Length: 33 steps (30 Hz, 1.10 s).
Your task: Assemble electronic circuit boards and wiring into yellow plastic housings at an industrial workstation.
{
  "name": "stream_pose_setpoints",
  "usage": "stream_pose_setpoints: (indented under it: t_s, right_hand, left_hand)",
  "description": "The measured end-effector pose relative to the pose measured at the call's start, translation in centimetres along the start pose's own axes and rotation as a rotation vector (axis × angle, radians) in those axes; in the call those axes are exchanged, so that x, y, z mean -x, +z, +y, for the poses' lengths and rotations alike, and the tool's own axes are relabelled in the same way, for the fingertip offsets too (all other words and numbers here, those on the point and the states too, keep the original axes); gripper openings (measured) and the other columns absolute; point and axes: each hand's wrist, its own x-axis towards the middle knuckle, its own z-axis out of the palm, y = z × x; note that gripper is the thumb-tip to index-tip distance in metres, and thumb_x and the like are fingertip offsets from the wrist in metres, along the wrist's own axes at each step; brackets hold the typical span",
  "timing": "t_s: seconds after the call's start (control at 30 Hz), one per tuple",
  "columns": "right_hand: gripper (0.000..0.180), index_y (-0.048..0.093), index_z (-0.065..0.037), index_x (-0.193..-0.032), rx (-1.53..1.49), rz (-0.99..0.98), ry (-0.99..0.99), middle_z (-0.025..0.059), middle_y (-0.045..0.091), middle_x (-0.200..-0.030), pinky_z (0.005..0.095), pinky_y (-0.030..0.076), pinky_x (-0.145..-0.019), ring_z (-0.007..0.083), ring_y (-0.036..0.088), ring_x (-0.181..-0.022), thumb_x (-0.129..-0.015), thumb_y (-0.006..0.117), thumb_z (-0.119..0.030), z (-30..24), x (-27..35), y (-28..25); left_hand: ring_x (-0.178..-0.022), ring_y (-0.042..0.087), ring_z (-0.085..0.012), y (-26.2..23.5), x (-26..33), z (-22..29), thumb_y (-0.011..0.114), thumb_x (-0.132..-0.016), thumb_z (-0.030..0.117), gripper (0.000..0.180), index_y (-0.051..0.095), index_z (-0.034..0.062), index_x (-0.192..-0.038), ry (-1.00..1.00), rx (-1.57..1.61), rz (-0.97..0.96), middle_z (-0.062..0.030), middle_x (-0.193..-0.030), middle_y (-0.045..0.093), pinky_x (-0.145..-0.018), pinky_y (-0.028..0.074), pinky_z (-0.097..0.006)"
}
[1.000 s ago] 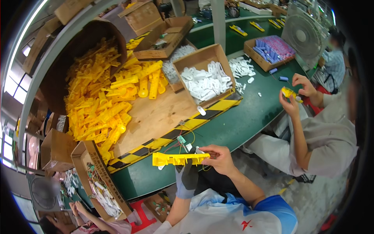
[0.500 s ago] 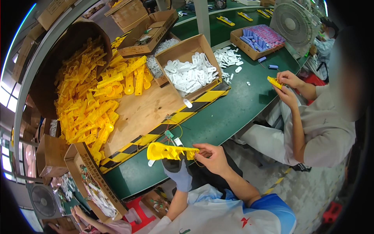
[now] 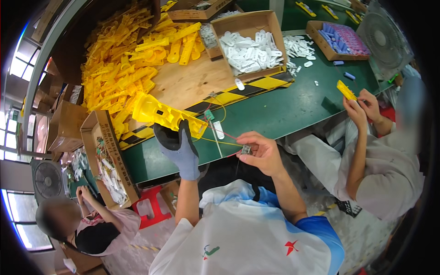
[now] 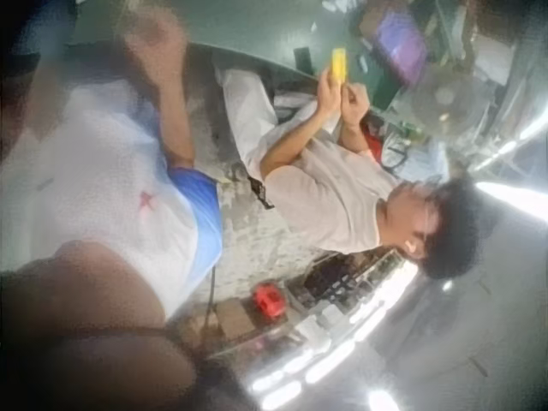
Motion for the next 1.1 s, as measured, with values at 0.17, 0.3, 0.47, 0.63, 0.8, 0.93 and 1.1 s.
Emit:
stream_pose_setpoints:
  t_s: [0.17,0.3,0.47,0.63,0.8,0.93,1.1]
  right_hand:
    - [0.049,0.055,0.004,-0.128,-0.179,0.043,0.186,0.0136,0.06,-0.12,0.0306,0.056,-0.091,0.0191,0.067,-0.099,-0.081,0.069,0.011,-0.5,-1.2,-0.7]
    - [0.054,0.049,0.004,-0.131,-0.159,0.06,0.201,0.0179,0.067,-0.113,0.0292,0.059,-0.08,0.02,0.071,-0.089,-0.081,0.069,0.01,1.4,-2.0,-1.4]
    - [0.031,0.06,0.006,-0.118,-0.118,0.103,0.252,0.0153,0.068,-0.107,0.0272,0.059,-0.069,0.0183,0.07,-0.079,-0.087,0.066,0.003,2.4,-4.8,-0.3]
    - [0.018,0.072,0.006,-0.1,0.136,0.222,0.307,0.0092,0.066,-0.093,0.023,0.056,-0.065,0.0133,0.067,-0.072,-0.094,0.065,-0.01,3.3,-7.5,1.0]
    - [0.021,0.069,0.006,-0.106,0.064,0.267,0.351,0.0084,0.069,-0.091,0.0242,0.056,-0.072,0.013,0.069,-0.08,-0.09,0.07,-0.007,4.8,-7.4,0.7]
    - [0.019,0.069,0.005,-0.103,0.005,0.196,0.394,0.0086,0.071,-0.092,0.0234,0.056,-0.073,0.0116,0.068,-0.082,-0.087,0.072,-0.004,4.9,-7.0,-0.5]
    - [0.022,0.067,0.004,-0.103,0.068,0.13,0.449,0.0067,0.07,-0.09,0.0215,0.054,-0.073,0.0098,0.067,-0.079,-0.083,0.075,-0.002,5.1,-6.8,-1.1]
  left_hand:
    - [-0.107,0.059,-0.02,-0.5,-1.6,-1.6,0.057,-0.091,-0.007,0.046,0.043,-0.0004,-0.133,0.027,-0.128,-0.057,-0.0119,-0.121,0.057,-0.097,0.047,-0.032]
    - [-0.12,0.054,-0.0229,-1.1,-2.0,-3.7,0.054,-0.088,-0.012,0.058,0.038,0.0011,-0.142,-0.136,0.012,-0.184,-0.0147,-0.132,0.053,-0.1,0.044,-0.034]
    - [-0.123,0.053,-0.0226,-2.6,-0.3,-5.2,0.062,-0.083,-0.007,0.072,0.032,0.0026,-0.149,-0.714,0.229,-0.489,-0.0119,-0.139,0.05,-0.104,0.042,-0.036]
    - [-0.125,0.051,-0.021,-1.6,1.4,-5.4,0.059,-0.088,0.003,0.061,0.038,0.0011,-0.145,-0.548,-0.096,-0.684,-0.0127,-0.138,0.051,-0.106,0.038,-0.034]
    - [-0.108,0.057,-0.0158,-2.1,1.7,-7.2,0.065,-0.091,0.007,0.052,0.045,0.0004,-0.139,-0.556,-0.154,-0.523,-0.0097,-0.124,0.059,-0.092,0.046,-0.029]
    - [-0.107,0.058,-0.0156,-2.1,1.8,-7.0,0.065,-0.091,0.007,0.051,0.046,0.0004,-0.139,-0.598,-0.115,-0.489,-0.0096,-0.124,0.06,-0.092,0.046,-0.029]
    - [-0.106,0.057,-0.0144,-2.5,2.0,-7.4,0.066,-0.09,0.005,0.052,0.046,-0.0003,-0.138,-0.621,-0.087,-0.483,-0.0085,-0.122,0.06,-0.092,0.046,-0.028]
